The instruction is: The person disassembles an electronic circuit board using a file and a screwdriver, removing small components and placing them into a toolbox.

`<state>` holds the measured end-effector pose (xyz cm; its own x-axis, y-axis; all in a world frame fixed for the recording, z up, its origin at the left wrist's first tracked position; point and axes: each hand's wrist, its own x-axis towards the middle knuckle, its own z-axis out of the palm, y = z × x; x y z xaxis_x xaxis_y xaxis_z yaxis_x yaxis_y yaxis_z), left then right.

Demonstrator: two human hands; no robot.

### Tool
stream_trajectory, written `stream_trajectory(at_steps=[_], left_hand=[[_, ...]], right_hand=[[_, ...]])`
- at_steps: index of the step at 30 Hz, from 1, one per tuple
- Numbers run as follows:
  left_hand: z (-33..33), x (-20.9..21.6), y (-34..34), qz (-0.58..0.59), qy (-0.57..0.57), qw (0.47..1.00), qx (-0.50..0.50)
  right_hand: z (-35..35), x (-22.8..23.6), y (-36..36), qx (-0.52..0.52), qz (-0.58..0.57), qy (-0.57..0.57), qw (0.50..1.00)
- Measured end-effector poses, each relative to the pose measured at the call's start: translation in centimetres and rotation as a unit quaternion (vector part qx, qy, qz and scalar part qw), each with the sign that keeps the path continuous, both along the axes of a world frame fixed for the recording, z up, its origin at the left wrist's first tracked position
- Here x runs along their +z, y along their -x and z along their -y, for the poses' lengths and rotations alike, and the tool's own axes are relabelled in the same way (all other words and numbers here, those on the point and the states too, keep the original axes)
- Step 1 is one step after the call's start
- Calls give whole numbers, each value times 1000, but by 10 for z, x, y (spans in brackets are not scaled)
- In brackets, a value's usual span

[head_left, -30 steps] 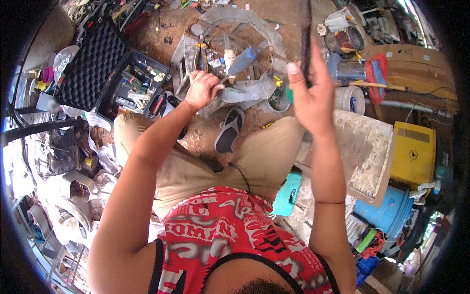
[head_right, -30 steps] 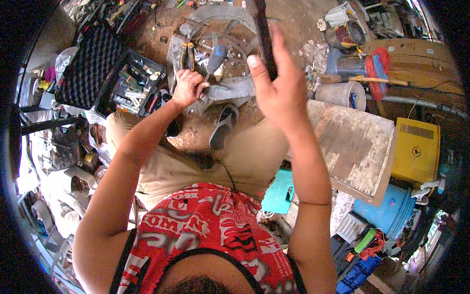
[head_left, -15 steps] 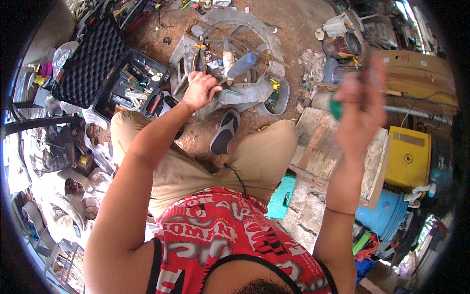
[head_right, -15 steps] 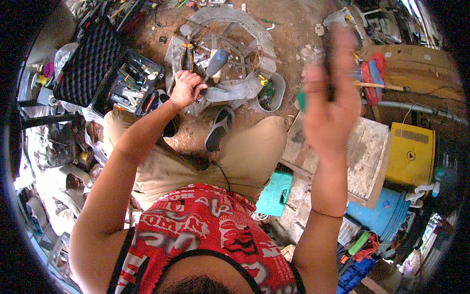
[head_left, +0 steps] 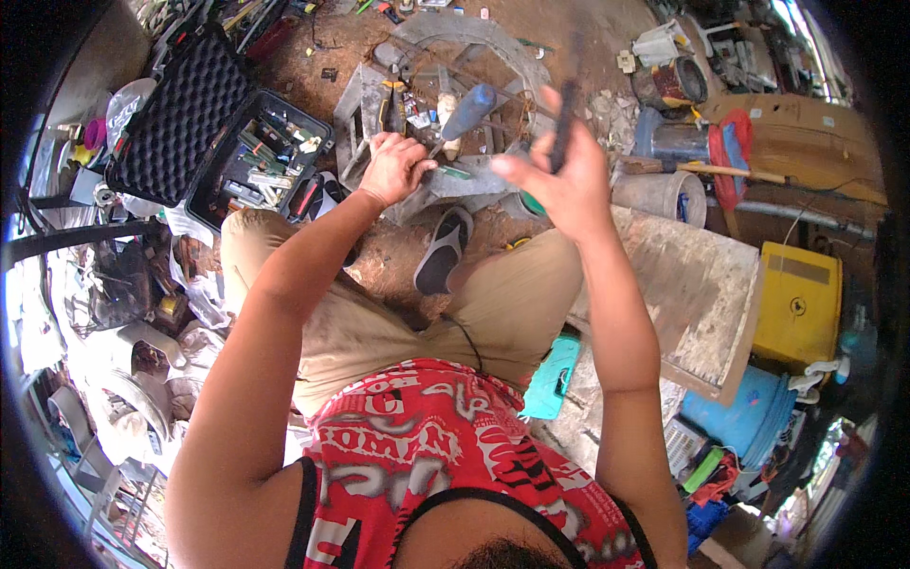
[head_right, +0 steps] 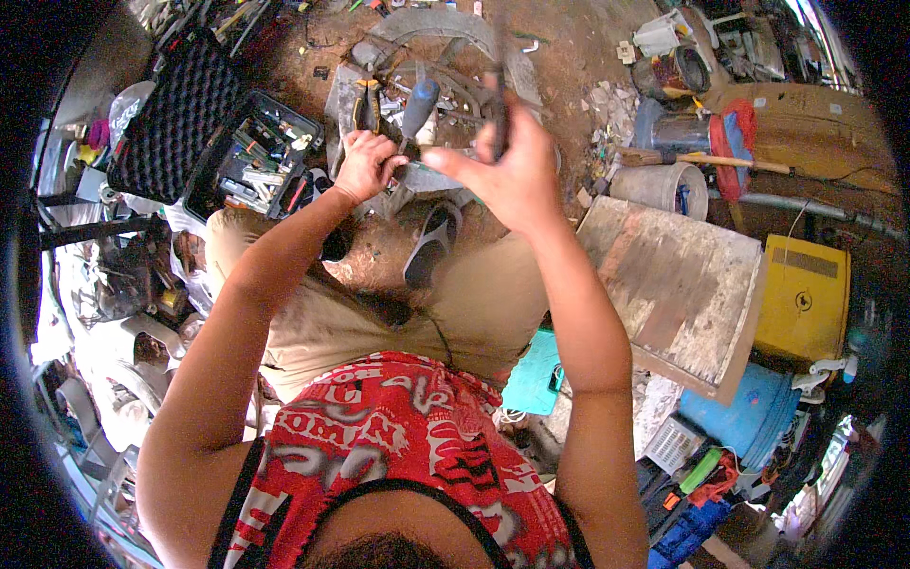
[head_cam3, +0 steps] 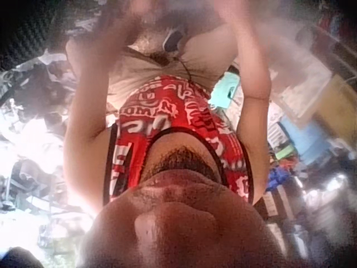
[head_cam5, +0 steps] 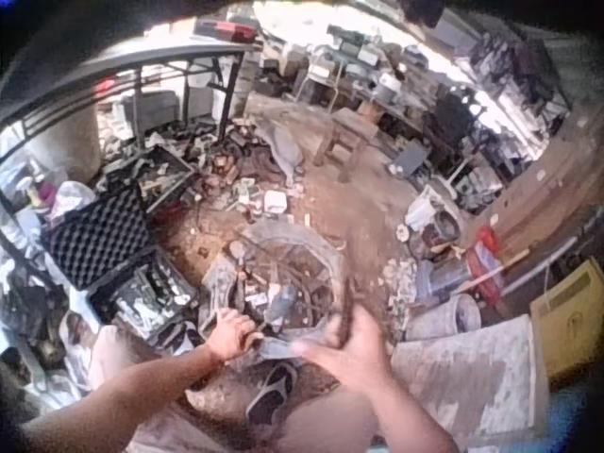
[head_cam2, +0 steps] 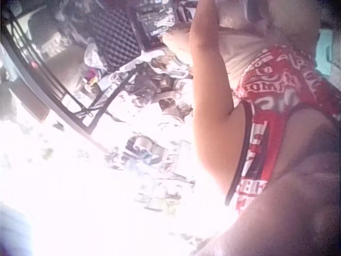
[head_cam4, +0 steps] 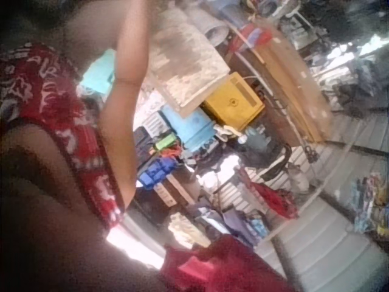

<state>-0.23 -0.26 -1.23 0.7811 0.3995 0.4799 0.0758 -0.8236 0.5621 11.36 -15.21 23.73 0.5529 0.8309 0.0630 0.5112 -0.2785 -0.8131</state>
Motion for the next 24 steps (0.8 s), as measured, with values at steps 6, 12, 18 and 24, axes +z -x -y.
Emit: stream_trajectory(at_steps=[6,12,18,24], left_hand=[[3,7,1,-20,-8,1000,-5],[8,5,3,-55,-52,997,-19],[9,-2,4,-66,-70,995,-22],[8,1,5,-77,-92,993,-14]], right_hand=[[-39,-44,5,33,-89,-45,994],[20,-57,-6,-37,0,-85,996],[65,-105,-16,-185,-163,-206,947],[66,-127,-33,-425,-340,-278,791]])
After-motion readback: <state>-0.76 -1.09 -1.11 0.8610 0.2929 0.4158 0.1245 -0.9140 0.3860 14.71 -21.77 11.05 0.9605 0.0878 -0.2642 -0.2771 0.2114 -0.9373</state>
